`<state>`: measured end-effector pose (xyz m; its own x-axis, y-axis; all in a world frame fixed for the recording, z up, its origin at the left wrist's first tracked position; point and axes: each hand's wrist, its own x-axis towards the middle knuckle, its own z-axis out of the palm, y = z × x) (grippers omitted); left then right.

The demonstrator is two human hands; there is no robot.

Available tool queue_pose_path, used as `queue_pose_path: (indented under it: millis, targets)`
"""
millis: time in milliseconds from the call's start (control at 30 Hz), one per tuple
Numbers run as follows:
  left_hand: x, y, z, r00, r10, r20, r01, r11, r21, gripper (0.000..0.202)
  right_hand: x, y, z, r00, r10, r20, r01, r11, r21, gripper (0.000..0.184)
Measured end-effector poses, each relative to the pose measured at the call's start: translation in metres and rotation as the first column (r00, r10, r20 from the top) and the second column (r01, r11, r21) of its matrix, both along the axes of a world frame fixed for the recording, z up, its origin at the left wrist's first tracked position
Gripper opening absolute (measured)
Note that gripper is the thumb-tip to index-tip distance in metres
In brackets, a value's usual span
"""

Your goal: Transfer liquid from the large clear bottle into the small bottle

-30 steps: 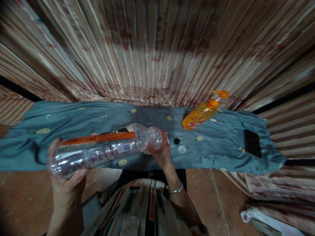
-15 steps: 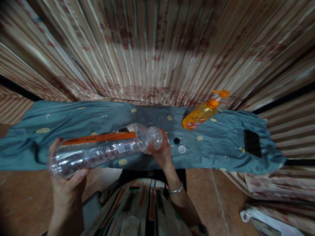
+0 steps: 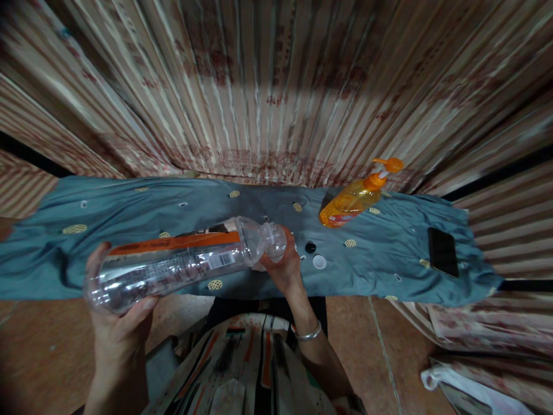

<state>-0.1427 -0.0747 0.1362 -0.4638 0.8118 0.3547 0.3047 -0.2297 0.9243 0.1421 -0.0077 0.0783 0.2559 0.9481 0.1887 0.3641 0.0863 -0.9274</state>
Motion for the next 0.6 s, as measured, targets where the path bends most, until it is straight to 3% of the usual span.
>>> queue_pose_path:
  millis: [100,600]
  targets:
    - [0.0005,0.0002,0.0005,0.994,-0.029,0.108,0.031,0.999,-0.024,0.116,0.0003,-0.0005,0.0012,1.0,-0.002,0.005,0.002,1.0,0.0,0.074]
    - [0.0024,0.0004,0.0047,0.995,-0.016,0.102,0.019,1.0,-0.022,0.115,0.0,-0.0009,0.0024,1.0,-0.01,-0.004,0.01,1.0,-0.026,0.075]
